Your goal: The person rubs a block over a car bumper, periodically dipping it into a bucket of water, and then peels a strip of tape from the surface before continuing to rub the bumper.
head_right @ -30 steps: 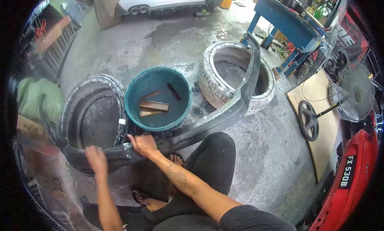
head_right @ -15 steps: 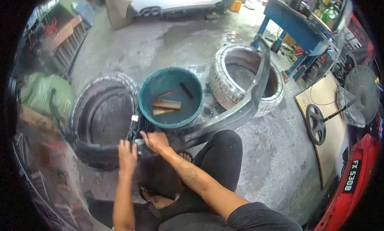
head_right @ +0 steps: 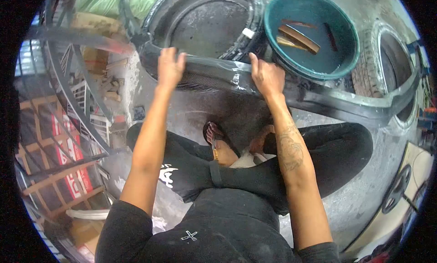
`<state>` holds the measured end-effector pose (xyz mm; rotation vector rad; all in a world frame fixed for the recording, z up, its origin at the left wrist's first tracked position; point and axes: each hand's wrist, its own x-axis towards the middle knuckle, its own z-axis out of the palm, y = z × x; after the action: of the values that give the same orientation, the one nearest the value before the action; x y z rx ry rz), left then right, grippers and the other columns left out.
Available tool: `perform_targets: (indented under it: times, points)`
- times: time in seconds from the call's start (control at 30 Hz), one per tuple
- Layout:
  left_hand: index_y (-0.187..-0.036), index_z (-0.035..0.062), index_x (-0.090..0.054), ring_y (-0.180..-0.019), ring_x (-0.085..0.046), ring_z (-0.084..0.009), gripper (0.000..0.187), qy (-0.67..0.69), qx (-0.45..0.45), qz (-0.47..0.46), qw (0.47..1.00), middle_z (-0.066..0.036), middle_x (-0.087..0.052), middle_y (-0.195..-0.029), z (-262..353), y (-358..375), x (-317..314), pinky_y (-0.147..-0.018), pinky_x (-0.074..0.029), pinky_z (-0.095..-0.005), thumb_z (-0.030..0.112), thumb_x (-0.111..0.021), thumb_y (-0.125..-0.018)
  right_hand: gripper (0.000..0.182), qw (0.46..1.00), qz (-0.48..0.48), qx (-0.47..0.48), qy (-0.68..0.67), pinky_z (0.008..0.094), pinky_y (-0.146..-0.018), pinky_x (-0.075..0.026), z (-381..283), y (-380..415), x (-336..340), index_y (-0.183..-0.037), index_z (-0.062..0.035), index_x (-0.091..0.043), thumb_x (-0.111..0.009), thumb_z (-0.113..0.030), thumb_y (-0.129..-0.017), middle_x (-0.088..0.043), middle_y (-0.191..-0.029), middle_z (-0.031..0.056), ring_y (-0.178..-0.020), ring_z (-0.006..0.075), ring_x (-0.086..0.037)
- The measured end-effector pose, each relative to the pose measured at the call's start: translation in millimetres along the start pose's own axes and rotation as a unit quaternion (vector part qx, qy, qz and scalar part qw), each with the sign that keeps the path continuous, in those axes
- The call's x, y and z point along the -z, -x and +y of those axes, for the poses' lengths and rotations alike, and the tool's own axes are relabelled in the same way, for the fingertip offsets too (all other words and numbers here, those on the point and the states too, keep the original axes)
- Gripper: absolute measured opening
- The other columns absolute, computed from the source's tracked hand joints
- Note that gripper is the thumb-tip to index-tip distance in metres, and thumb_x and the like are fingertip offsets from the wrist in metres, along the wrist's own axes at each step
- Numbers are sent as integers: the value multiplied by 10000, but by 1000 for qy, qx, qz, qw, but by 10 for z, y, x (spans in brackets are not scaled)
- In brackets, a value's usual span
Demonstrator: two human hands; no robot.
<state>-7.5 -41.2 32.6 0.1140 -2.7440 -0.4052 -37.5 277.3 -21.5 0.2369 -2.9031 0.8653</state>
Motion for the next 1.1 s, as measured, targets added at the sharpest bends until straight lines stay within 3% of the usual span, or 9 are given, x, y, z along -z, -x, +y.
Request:
perform_targets:
  times: [0.2, 0.23, 0.27, 0.4, 0.57, 0.77, 0.9, 1.0, 1.1]
  points:
    - [-1311, -59, -634, -1326, -537, -499, 469, 30, -72, -173, 982, -316, -587, -1408, 1403, 295, -229, -1129, -444, -547, 300, -679, -1012, 474, 992, -109, -34, -52, 558, -738, -587, -95, 13, 206, -1099, -184, -760, -389, -480, -1106, -765, -843, 217, -804, 418, -766]
    - [-1024, -20, -697, -1063, -638, -421, 234, 112, -80, -63, 989, -256, -680, -1076, 1360, 295, -190, -914, -500, -540, 199, -679, -943, 409, 993, -112, -22, -41, 559, -730, -588, -96, 34, 251, -1212, -232, -739, -418, -456, -1096, -776, -876, 208, -824, 411, -770]
    - [-1015, -12, -696, -995, -632, -407, 257, 35, -94, -80, 992, -232, -671, -1010, 1145, 248, -104, -857, -492, -522, 233, -698, -937, 694, 972, -199, -104, -67, 533, -950, -547, -211, -2, 428, -1127, -94, -807, -338, -606, -1108, -775, -1044, 242, -1024, 458, -735]
    - [-1229, -103, -641, -1107, -640, -434, 452, -54, 21, 17, 998, -310, -661, -1182, -1195, -150, -273, -1003, -508, -489, 307, -690, -1046, 660, 983, -77, -64, -156, 570, -750, -554, -61, 72, 214, -761, -26, -763, -421, -470, -1110, -720, -758, 237, -777, 443, -735]
    - [-1314, -112, -615, -1259, -578, -510, 471, -28, -72, -78, 994, -359, -608, -1340, 759, 220, -544, -1107, -458, -519, 279, -673, -1057, 742, 990, 18, -6, -142, 565, -746, -556, 10, 71, 162, -640, 3, -727, -429, -489, -1108, -685, -673, 250, -712, 462, -712]
    - [-1388, -82, -598, -1341, -557, -481, 558, -78, 9, -43, 996, -314, -579, -1445, -97, -40, 124, -1134, -452, -500, 356, -671, -1051, 346, 978, -202, -37, -21, 552, -719, -592, -91, 70, 512, -1274, -248, -706, -458, -383, -1073, -789, -899, 147, -842, 364, -779]
    - [-898, -23, -633, -1010, -601, -440, 282, -73, 94, 11, 993, -237, -628, -989, 24, -101, -88, -896, -478, -556, 253, -694, -898, 713, 993, -60, -52, -83, 523, -711, -567, 11, -1, 198, -772, -102, -793, -386, -582, -1109, -732, -739, 215, -700, 416, -737]
    - [-994, -33, -600, -1035, -602, -478, 270, -20, -34, -6, 999, -273, -585, -1080, 1117, 165, -613, -921, -501, -561, 223, -676, -963, 695, 999, 5, 1, -34, 518, -683, -577, 80, -84, 61, -753, -44, -768, -445, -546, -1110, -719, -721, 243, -687, 431, -732]
    - [-1053, -49, -601, -1037, -609, -462, 328, 51, -69, -28, 996, -278, -588, -1067, 477, 43, -166, -935, -504, -544, 255, -695, -969, 693, 1000, -1, 0, -4, 526, -689, -582, 10, 16, 7, -755, -33, -763, -452, -540, -1109, -720, -731, 250, -696, 437, -734]
